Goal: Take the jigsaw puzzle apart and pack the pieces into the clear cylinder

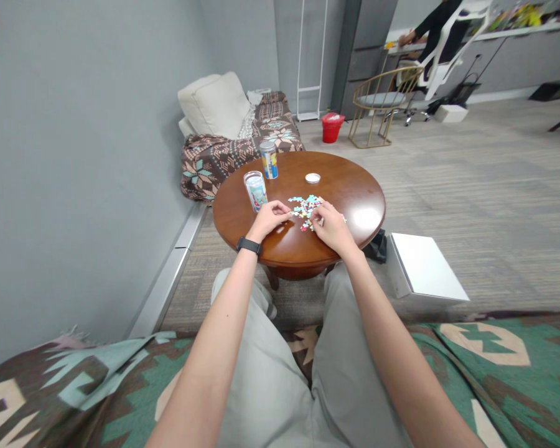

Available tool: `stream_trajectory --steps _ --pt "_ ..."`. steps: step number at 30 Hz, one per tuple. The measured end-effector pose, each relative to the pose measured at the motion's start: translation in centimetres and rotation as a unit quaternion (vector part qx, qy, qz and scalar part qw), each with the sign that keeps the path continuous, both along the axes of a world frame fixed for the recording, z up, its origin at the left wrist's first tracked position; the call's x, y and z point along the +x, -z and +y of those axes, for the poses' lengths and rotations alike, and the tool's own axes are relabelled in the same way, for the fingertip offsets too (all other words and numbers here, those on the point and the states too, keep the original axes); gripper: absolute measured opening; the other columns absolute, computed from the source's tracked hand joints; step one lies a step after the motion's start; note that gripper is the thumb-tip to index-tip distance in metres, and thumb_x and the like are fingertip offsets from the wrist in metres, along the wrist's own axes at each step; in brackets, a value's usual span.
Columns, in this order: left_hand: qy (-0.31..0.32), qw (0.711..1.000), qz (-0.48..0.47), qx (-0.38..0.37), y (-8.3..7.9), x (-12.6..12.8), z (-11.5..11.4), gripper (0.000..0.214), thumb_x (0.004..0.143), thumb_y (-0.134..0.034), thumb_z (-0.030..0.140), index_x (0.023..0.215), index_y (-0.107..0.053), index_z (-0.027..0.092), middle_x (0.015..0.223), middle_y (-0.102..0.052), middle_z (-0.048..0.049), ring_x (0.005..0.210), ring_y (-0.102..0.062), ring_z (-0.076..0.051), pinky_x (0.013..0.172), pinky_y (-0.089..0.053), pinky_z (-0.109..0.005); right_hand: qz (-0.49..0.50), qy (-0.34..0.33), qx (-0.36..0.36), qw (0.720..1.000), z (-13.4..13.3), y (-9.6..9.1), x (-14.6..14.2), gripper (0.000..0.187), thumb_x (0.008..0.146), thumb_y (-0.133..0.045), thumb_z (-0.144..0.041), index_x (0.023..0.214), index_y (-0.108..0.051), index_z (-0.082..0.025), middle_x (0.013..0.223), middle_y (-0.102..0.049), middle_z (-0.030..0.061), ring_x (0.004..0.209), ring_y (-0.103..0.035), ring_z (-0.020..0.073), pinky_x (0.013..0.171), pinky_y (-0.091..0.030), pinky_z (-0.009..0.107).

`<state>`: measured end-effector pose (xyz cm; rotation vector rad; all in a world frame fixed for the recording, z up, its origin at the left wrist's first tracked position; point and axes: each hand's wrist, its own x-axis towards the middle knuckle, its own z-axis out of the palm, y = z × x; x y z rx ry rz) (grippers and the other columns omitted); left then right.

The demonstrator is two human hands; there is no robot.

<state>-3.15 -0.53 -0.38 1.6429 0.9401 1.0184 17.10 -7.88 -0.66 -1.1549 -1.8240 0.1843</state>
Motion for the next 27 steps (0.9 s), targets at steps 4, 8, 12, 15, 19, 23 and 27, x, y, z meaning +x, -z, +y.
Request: stream_trajectory --steps 4,8,12,15,19,23,27 --pt "-0.008 1.000 0.007 -0.001 -0.11 0.14 -0.16 0.031 0.065 -0.081 0.035 0.073 -0.059 0.015 0.074 -0.067 -0.0011 0.069 -0.062 -0.012 0.070 -0.049 -0.026 0.003 -0.009 -0.004 1.000 -0.03 0.02 -0.07 0.015 0.079 -0.050 -0.008 0.076 -0.055 -0.022 0.085 -0.058 0.0042 0.085 -0.056 0.0207 0.083 -0.045 0.034" --pt "-0.002 1.000 0.001 -0.001 -0.26 0.34 -0.05 0.029 0.077 -0.074 0.041 0.077 -0.057 0.016 0.069 -0.066 0.0001 0.065 -0.062 -0.012 0.065 -0.048 -0.023 0.005 0.009 -0.005 1.000 -0.15 0.12 -0.20 0.014 0.084 -0.052 -0.013 0.080 -0.064 -0.021 0.088 -0.058 0.0050 0.089 -0.058 0.0209 0.086 -0.045 0.035" --pt "0.005 1.000 0.000 -0.009 -0.39 0.46 0.02 0.024 0.084 -0.069 0.037 0.082 -0.056 0.016 0.069 -0.065 0.0008 0.062 -0.064 -0.010 0.061 -0.046 -0.021 -0.008 0.019 -0.019 1.000 -0.29 0.05 -0.25 0.015 0.087 -0.055 -0.021 0.093 -0.068 -0.020 0.090 -0.060 0.0056 0.084 -0.058 0.0198 0.081 -0.046 0.033" --pt "0.003 1.000 -0.005 -0.018 -0.39 0.48 -0.03 0.021 0.086 -0.067 0.032 0.088 -0.053 0.017 0.067 -0.064 0.0034 0.059 -0.064 -0.008 0.059 -0.045 -0.019 -0.004 0.032 -0.033 0.999 -0.34 -0.02 -0.24 0.023 0.085 -0.055 -0.019 0.106 -0.064 -0.018 0.084 -0.060 0.0030 0.073 -0.056 0.0171 0.074 -0.045 0.029" --pt "0.004 0.999 -0.014 -0.029 -0.39 0.50 -0.06 0.018 0.088 -0.064 0.029 0.091 -0.052 0.017 0.064 -0.062 0.0052 0.053 -0.060 -0.007 0.055 -0.044 -0.018 0.004 0.041 -0.047 0.998 -0.29 0.00 -0.22 0.021 0.084 -0.058 -0.020 0.104 -0.065 -0.018 0.074 -0.060 0.0002 0.066 -0.055 0.0160 0.070 -0.045 0.028" --pt "0.012 0.999 0.007 -0.029 -0.56 0.53 -0.01 0.023 0.090 -0.063 0.036 0.082 -0.056 0.016 0.061 -0.062 0.0028 0.049 -0.055 -0.007 0.053 -0.042 -0.019 -0.002 0.029 -0.041 0.999 -0.20 0.06 -0.21 0.014 0.087 -0.059 -0.024 0.097 -0.068 -0.019 0.083 -0.068 0.0045 0.076 -0.061 0.0190 0.078 -0.048 0.032" --pt "0.007 1.000 0.014 -0.016 -0.78 0.56 -0.10 0.034 0.092 -0.057 0.043 0.073 -0.055 0.016 0.060 -0.061 0.0014 0.049 -0.053 -0.007 0.053 -0.040 -0.020 -0.005 0.016 -0.030 0.999 -0.05 0.19 -0.17 0.016 0.092 -0.054 -0.023 0.090 -0.070 -0.021 0.093 -0.071 0.0067 0.091 -0.065 0.0218 0.088 -0.049 0.036"
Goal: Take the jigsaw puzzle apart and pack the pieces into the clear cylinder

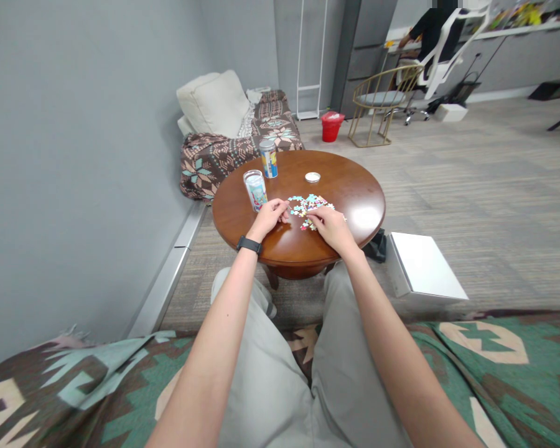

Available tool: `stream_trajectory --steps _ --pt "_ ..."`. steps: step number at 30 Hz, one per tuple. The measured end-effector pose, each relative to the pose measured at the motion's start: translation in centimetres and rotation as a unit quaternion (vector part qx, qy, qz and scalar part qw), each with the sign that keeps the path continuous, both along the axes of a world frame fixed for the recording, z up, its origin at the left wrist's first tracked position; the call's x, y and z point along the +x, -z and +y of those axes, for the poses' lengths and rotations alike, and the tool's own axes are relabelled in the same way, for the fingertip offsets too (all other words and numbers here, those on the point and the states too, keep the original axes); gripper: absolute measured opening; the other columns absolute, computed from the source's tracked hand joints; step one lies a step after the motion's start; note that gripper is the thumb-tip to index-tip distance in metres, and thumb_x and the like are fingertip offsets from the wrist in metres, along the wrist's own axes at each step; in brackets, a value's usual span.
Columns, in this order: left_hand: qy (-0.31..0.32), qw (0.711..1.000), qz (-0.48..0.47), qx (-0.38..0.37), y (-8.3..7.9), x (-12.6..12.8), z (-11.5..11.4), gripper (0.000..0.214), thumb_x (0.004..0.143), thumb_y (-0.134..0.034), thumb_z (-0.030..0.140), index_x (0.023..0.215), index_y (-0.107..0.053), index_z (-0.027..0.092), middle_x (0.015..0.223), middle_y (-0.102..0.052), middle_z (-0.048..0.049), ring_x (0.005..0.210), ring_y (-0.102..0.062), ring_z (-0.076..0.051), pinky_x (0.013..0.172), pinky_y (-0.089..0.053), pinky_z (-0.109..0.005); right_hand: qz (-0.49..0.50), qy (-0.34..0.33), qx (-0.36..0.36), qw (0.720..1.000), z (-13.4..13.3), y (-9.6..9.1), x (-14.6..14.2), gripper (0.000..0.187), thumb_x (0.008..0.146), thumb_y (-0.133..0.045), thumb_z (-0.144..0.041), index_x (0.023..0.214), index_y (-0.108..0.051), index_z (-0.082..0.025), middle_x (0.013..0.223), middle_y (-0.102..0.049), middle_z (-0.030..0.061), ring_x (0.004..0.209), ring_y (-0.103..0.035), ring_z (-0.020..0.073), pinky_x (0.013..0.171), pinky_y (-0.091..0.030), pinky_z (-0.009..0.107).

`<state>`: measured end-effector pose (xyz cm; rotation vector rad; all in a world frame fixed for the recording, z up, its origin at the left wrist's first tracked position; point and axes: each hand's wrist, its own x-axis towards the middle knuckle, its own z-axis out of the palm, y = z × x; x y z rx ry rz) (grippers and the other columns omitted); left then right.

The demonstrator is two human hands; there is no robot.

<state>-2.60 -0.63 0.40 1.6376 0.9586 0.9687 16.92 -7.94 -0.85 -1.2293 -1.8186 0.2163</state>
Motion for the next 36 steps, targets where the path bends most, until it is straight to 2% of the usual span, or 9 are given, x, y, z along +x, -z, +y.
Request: stream_trajectory --steps 8,13,19,23,26,29,33,35,36 --pt "0.009 1.000 0.006 0.016 0.4 -0.1 0.2 0.039 0.086 -0.063 0.051 0.068 -0.055 0.017 0.057 -0.057 0.0026 0.052 -0.053 -0.009 0.057 -0.041 -0.023 0.010 0.002 0.018 1.000 0.2 0.1 0.2 0.020 0.090 -0.049 -0.016 0.095 -0.068 -0.022 0.101 -0.068 0.0077 0.100 -0.063 0.0230 0.094 -0.048 0.040" --pt "0.002 0.999 0.023 0.022 0.5 -0.2 0.1 0.029 0.077 -0.072 0.042 0.075 -0.059 0.016 0.060 -0.061 0.0023 0.056 -0.055 -0.010 0.059 -0.043 -0.023 0.006 -0.003 0.017 1.000 0.3 0.2 0.2 0.025 0.086 -0.047 -0.011 0.098 -0.066 -0.021 0.105 -0.067 0.0090 0.105 -0.062 0.0233 0.092 -0.049 0.038" --pt "0.013 1.000 0.008 0.005 0.5 -0.1 -0.1 0.032 0.066 -0.081 0.031 0.085 -0.061 0.015 0.070 -0.066 0.0010 0.065 -0.063 -0.012 0.067 -0.049 -0.025 0.040 0.088 0.000 0.995 0.1 0.4 0.4 0.028 0.085 -0.046 -0.012 0.103 -0.065 -0.020 0.104 -0.070 0.0092 0.096 -0.064 0.0240 0.091 -0.049 0.040" --pt "0.016 1.000 0.019 0.006 0.4 -0.1 -0.1 0.029 0.067 -0.080 0.026 0.087 -0.063 0.014 0.073 -0.068 0.0001 0.069 -0.064 -0.012 0.073 -0.051 -0.027 0.042 0.134 -0.010 0.990 0.0 0.3 0.5 0.025 0.084 -0.049 -0.014 0.100 -0.068 -0.019 0.096 -0.071 0.0098 0.091 -0.064 0.0248 0.090 -0.050 0.041" --pt "0.009 0.999 0.033 0.023 0.3 -0.1 -0.2 0.023 0.072 -0.074 0.020 0.091 -0.064 0.014 0.078 -0.069 -0.0019 0.075 -0.065 -0.013 0.078 -0.051 -0.029 0.045 0.103 -0.020 0.993 0.1 0.2 0.4 0.023 0.085 -0.050 -0.018 0.097 -0.071 -0.019 0.097 -0.070 0.0091 0.088 -0.064 0.0228 0.089 -0.051 0.040" --pt "-0.021 0.994 0.075 0.073 0.3 -0.1 -0.2 0.025 0.069 -0.073 0.013 0.091 -0.063 0.015 0.081 -0.066 -0.0012 0.077 -0.062 -0.013 0.079 -0.051 -0.028 0.013 0.081 -0.024 0.996 0.2 0.4 0.4 0.025 0.087 -0.049 -0.021 0.095 -0.073 -0.019 0.099 -0.067 0.0098 0.093 -0.064 0.0229 0.090 -0.051 0.039" --pt "-0.062 0.984 0.125 0.112 0.0 0.0 -0.8 0.016 0.074 -0.063 0.010 0.088 -0.059 0.017 0.081 -0.059 -0.0011 0.075 -0.059 -0.014 0.076 -0.051 -0.030 -0.034 0.202 -0.042 0.978 0.3 0.8 0.3 0.037 0.089 -0.046 -0.025 0.116 -0.067 -0.013 0.122 -0.061 0.0195 0.116 -0.057 0.0305 0.100 -0.044 0.049" --pt "-0.092 0.968 0.144 0.184 -0.5 0.0 -1.5 0.010 0.079 -0.056 0.010 0.084 -0.057 0.018 0.084 -0.058 -0.0030 0.081 -0.059 -0.016 0.082 -0.050 -0.032 -0.059 0.261 -0.084 0.960 0.2 0.9 -0.1 0.047 0.091 -0.048 -0.035 0.130 -0.059 -0.011 0.137 -0.052 0.0247 0.130 -0.048 0.0360 0.107 -0.035 0.057" --pt "-0.132 0.954 0.151 0.223 -0.8 0.0 -1.8 0.009 0.081 -0.053 0.011 0.084 -0.056 0.019 0.087 -0.058 -0.0041 0.085 -0.059 -0.018 0.085 -0.049 -0.033 -0.076 0.274 -0.112 0.952 0.2 0.9 -0.3 0.055 0.091 -0.050 -0.043 0.134 -0.056 -0.010 0.141 -0.049 0.0264 0.135 -0.043 0.0383 0.109 -0.030 0.060"
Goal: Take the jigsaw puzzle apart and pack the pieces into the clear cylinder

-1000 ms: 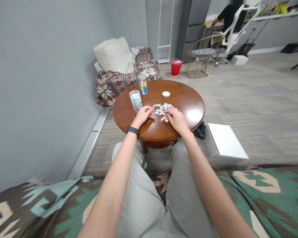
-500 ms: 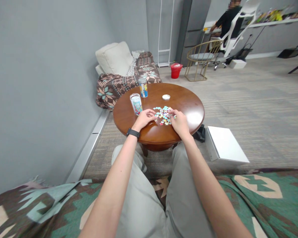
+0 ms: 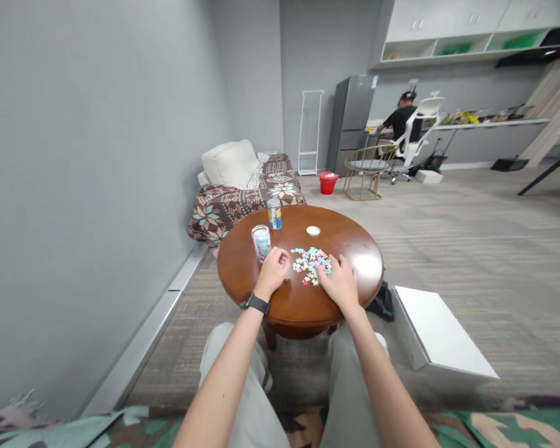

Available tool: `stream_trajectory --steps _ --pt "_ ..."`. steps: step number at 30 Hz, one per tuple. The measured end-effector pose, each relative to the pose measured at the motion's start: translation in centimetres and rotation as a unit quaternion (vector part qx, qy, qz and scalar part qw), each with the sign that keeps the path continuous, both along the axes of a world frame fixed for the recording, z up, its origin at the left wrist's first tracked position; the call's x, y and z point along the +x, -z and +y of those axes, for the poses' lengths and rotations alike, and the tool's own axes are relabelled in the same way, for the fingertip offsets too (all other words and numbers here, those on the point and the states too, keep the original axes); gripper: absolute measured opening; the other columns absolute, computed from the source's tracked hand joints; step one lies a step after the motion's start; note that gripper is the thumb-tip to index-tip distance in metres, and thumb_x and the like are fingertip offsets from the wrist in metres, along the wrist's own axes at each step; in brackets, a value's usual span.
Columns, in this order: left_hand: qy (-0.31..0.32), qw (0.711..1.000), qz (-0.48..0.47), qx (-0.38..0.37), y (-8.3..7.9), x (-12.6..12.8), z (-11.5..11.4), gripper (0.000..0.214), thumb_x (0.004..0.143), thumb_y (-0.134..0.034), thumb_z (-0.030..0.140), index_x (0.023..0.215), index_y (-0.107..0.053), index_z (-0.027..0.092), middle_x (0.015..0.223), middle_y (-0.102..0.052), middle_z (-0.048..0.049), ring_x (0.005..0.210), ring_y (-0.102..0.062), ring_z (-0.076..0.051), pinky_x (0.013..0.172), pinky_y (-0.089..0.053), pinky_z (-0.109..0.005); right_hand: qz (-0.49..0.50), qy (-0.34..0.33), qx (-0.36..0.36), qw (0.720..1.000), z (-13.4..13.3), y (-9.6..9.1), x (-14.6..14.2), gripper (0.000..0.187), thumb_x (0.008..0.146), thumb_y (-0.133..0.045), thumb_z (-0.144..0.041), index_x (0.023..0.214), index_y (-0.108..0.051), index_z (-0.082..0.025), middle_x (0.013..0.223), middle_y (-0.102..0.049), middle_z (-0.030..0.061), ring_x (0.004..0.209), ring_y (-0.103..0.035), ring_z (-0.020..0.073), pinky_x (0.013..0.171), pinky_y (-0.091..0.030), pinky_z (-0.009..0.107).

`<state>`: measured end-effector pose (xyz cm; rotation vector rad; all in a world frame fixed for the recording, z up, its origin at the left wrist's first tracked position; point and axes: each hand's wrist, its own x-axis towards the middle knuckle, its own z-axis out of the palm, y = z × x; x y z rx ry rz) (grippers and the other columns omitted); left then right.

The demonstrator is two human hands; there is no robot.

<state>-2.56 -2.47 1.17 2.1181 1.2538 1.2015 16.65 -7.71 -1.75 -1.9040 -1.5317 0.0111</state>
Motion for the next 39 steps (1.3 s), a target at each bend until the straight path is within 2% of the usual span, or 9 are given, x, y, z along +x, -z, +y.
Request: stream_trajectory --steps 2,4,7,10,13,18,22,31,39 --pt "-0.140 0.987 -0.013 0.079 -0.5 -0.1 -0.7 0.012 0.081 -0.057 0.018 0.094 -0.055 0.019 0.098 -0.057 -0.0086 0.101 -0.058 -0.024 0.095 -0.046 -0.040 -0.022 -0.017 -0.049 0.998 0.0 -0.1 -0.4 0.071 0.088 -0.054 -0.056 0.143 -0.047 -0.012 0.146 -0.044 0.0272 0.141 -0.036 0.0399 0.111 -0.026 0.061" --pt "-0.281 0.953 -0.041 0.108 -0.8 -0.5 -0.9 0.037 0.078 -0.066 0.029 0.111 -0.052 0.017 0.115 -0.055 -0.0150 0.118 -0.052 -0.032 0.104 -0.041 -0.048 -0.040 -0.044 -0.075 0.995 0.1 -0.1 -0.7 0.083 0.084 -0.057 -0.062 0.149 -0.038 -0.014 0.151 -0.040 0.0261 0.144 -0.031 0.0390 0.113 -0.025 0.058" --pt "-0.350 0.931 -0.088 0.058 -0.6 -1.2 -0.2 0.078 0.073 -0.074 0.043 0.135 -0.036 0.016 0.142 -0.042 -0.0226 0.138 -0.038 -0.038 0.111 -0.034 -0.054 -0.051 -0.079 -0.087 0.992 0.3 0.0 -0.6 0.086 0.085 -0.056 -0.061 0.152 -0.033 -0.012 0.154 -0.037 0.0230 0.146 -0.029 0.0366 0.116 -0.025 0.052" --pt "-0.295 0.943 -0.139 -0.069 0.1 -1.8 1.1 0.097 0.069 -0.078 0.050 0.143 -0.027 0.015 0.150 -0.036 -0.0272 0.142 -0.035 -0.040 0.113 -0.033 -0.053 -0.052 -0.112 -0.081 0.989 0.6 0.2 -0.4 0.070 0.090 -0.052 -0.051 0.147 -0.041 -0.010 0.154 -0.039 0.0197 0.145 -0.033 0.0347 0.116 -0.028 0.048" --pt "-0.208 0.962 -0.143 -0.101 0.9 -2.0 2.0 0.093 0.072 -0.077 0.046 0.144 -0.026 0.017 0.143 -0.048 -0.0232 0.134 -0.049 -0.034 0.110 -0.039 -0.047 -0.038 -0.134 -0.057 0.989 0.7 0.2 -0.3 0.052 0.093 -0.050 -0.041 0.136 -0.054 -0.013 0.149 -0.047 0.0171 0.141 -0.040 0.0330 0.115 -0.032 0.047" --pt "-0.216 0.973 -0.075 -0.045 1.5 -1.8 1.9 0.051 0.072 -0.076 0.035 0.114 -0.053 0.018 0.112 -0.061 -0.0112 0.108 -0.062 -0.026 0.096 -0.049 -0.041 0.025 -0.166 -0.006 0.986 0.7 0.0 0.0 0.034 0.094 -0.041 -0.022 0.118 -0.064 -0.020 0.126 -0.066 0.0120 0.119 -0.061 0.0251 0.103 -0.045 0.038" --pt "-0.165 0.986 -0.005 -0.007 1.4 -1.5 1.1 0.034 0.074 -0.072 0.034 0.100 -0.056 0.018 0.102 -0.057 -0.0060 0.100 -0.061 -0.023 0.091 -0.049 -0.037 0.047 -0.157 -0.016 0.986 0.7 0.0 0.2 0.035 0.093 -0.037 -0.015 0.111 -0.067 -0.019 0.113 -0.071 0.0103 0.106 -0.067 0.0243 0.095 -0.048 0.036" --pt "-0.054 0.998 0.022 0.009 0.3 -0.8 -0.4 0.041 0.079 -0.069 0.035 0.113 -0.054 0.020 0.112 -0.059 -0.0071 0.107 -0.060 -0.024 0.096 -0.047 -0.036 0.116 -0.139 0.030 0.983 0.6 -0.2 0.5 0.039 0.096 -0.036 -0.032 0.104 -0.072 -0.020 0.109 -0.074 0.0118 0.102 -0.069 0.0291 0.098 -0.047 0.044" --pt "-0.037 0.999 0.020 -0.001 0.2 -0.7 -0.6 0.039 0.080 -0.068 0.036 0.112 -0.054 0.020 0.110 -0.059 -0.0073 0.105 -0.060 -0.024 0.095 -0.047 -0.036 0.229 -0.128 0.081 0.962 1.2 0.1 1.3 0.043 0.088 -0.048 -0.052 0.089 -0.073 -0.018 0.095 -0.075 0.0127 0.091 -0.069 0.0280 0.086 -0.051 0.040"
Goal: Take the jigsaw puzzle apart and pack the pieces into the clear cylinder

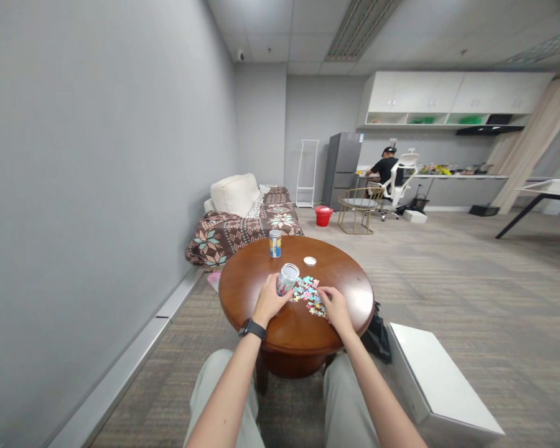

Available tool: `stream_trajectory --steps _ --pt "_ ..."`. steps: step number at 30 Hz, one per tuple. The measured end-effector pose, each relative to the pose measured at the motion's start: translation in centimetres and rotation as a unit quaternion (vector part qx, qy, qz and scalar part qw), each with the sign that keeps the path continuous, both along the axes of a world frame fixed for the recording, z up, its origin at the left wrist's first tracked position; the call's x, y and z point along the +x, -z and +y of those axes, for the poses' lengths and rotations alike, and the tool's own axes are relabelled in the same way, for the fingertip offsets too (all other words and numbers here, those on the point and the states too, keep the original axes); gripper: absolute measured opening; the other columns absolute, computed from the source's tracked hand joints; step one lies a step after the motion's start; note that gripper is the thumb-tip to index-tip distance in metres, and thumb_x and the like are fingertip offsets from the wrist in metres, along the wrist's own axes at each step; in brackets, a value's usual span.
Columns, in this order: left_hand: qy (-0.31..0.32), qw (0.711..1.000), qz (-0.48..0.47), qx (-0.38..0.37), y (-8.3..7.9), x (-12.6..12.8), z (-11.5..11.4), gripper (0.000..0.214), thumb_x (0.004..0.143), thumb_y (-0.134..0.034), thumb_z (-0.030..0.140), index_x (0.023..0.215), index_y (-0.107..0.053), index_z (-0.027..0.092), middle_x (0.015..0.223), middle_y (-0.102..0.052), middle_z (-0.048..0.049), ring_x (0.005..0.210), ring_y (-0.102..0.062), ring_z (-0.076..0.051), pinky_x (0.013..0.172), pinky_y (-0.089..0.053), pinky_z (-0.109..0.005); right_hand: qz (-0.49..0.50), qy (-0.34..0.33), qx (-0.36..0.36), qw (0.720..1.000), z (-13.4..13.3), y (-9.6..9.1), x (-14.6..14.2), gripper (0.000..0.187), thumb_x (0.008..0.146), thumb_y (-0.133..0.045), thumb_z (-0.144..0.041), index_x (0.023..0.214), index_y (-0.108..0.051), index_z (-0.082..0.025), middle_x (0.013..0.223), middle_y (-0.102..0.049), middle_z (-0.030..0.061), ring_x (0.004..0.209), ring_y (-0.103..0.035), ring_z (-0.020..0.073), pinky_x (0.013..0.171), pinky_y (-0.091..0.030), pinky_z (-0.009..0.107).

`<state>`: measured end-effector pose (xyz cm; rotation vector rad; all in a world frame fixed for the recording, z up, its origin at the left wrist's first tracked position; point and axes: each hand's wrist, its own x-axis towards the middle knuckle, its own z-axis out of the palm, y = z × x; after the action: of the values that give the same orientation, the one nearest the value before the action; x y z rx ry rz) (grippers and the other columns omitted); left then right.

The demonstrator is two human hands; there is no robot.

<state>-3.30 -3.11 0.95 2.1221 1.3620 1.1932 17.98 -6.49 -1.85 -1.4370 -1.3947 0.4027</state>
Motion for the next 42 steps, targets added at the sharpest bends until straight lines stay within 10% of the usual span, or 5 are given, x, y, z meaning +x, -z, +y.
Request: stream_trajectory --steps 22,29,37,42 --pt "0.074 0.977 0.160 0.124 0.4 0.9 -0.3 0.057 0.076 -0.073 0.029 0.129 -0.053 0.022 0.110 -0.054 -0.0073 0.102 -0.054 -0.025 0.092 -0.049 -0.040 0.073 0.048 0.217 0.972 -2.0 -1.5 -1.1 0.020 0.089 -0.060 -0.037 0.087 -0.069 -0.020 0.084 -0.072 0.0054 0.076 -0.067 0.0188 0.072 -0.054 0.032" --pt "0.072 0.978 0.155 0.118 0.3 1.0 -0.4 0.055 0.079 -0.071 0.036 0.129 -0.052 0.021 0.110 -0.055 -0.0078 0.101 -0.057 -0.025 0.091 -0.048 -0.040 -0.033 -0.050 0.236 0.970 -1.7 -2.1 -1.2 0.021 0.094 -0.050 -0.025 0.098 -0.071 -0.023 0.105 -0.070 0.0089 0.103 -0.063 0.0219 0.096 -0.050 0.042" --pt "0.001 0.999 0.046 -0.006 0.3 0.7 -0.1 0.045 0.085 -0.063 0.047 0.117 -0.052 0.018 0.109 -0.068 -0.0135 0.102 -0.064 -0.031 0.091 -0.046 -0.041 -0.138 -0.063 0.095 0.984 -1.1 -0.6 -1.1 0.028 0.085 -0.049 -0.016 0.108 -0.066 -0.019 0.113 -0.067 0.0115 0.109 -0.060 0.0255 0.098 -0.048 0.045" --pt "0.060 0.970 -0.172 -0.161 0.9 -0.2 1.3 0.043 0.084 -0.061 0.056 0.105 -0.055 0.019 0.106 -0.070 -0.0113 0.099 -0.067 -0.027 0.089 -0.050 -0.038 -0.305 -0.149 0.019 0.941 -1.5 -0.2 -1.9 0.046 0.087 -0.058 -0.024 0.133 -0.058 -0.020 0.141 -0.057 0.0118 0.133 -0.049 0.0286 0.111 -0.037 0.052"
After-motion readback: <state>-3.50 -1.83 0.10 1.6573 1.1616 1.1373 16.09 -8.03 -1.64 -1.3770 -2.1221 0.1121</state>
